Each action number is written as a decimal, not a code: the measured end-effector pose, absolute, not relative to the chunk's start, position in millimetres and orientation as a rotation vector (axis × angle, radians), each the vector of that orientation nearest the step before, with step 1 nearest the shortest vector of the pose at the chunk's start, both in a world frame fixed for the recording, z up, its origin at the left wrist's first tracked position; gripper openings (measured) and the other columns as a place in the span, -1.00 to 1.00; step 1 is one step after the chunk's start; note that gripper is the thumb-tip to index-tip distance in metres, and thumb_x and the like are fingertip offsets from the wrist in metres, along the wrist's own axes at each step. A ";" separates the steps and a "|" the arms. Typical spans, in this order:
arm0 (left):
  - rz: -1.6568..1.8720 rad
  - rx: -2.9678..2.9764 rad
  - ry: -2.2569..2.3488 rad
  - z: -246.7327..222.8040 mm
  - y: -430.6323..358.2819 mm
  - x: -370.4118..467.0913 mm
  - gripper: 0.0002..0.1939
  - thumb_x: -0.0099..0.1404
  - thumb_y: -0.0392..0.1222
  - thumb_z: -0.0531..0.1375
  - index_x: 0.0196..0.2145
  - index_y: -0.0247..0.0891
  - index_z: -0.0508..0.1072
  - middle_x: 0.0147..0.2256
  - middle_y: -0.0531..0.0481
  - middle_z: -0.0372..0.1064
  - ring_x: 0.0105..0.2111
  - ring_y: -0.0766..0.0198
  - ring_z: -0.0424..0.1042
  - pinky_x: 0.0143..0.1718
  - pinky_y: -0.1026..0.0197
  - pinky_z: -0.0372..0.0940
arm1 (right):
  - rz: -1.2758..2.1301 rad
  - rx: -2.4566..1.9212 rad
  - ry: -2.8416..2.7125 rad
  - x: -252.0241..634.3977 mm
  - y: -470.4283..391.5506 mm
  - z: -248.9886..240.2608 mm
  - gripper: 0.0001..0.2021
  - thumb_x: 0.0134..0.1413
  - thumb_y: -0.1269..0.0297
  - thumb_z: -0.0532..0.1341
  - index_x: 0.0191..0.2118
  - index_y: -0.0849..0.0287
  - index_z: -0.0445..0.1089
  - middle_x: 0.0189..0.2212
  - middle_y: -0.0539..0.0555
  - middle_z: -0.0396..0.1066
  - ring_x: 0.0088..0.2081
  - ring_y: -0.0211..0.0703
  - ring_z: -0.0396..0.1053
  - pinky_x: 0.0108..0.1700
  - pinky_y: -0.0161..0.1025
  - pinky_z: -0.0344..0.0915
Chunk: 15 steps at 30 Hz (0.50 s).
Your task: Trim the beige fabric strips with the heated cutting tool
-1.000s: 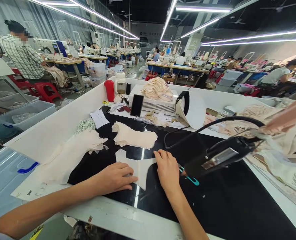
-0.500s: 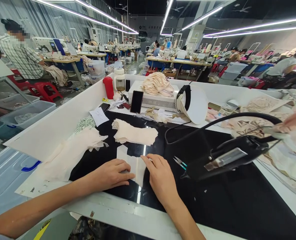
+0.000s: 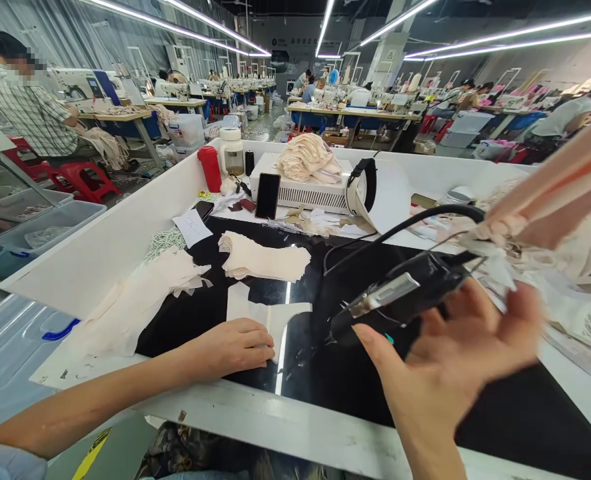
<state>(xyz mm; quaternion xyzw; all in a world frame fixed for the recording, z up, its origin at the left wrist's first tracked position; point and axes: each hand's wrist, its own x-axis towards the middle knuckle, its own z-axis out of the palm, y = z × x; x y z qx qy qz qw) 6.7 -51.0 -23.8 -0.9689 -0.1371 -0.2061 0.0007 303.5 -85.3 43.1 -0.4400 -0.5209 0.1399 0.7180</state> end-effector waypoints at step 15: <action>-0.798 -3.209 -0.640 -36.3 -50.7 24.3 -0.84 0.57 -0.30 0.23 -0.23 -0.26 0.56 -0.17 -0.04 0.60 -0.14 0.23 0.55 0.00 0.19 0.44 | 0.558 -0.812 -1.128 238.1 -73.8 43.0 -0.25 0.09 0.39 0.52 0.33 -0.10 0.25 -0.25 -0.09 0.52 -0.39 -0.24 0.48 -0.32 -0.18 0.53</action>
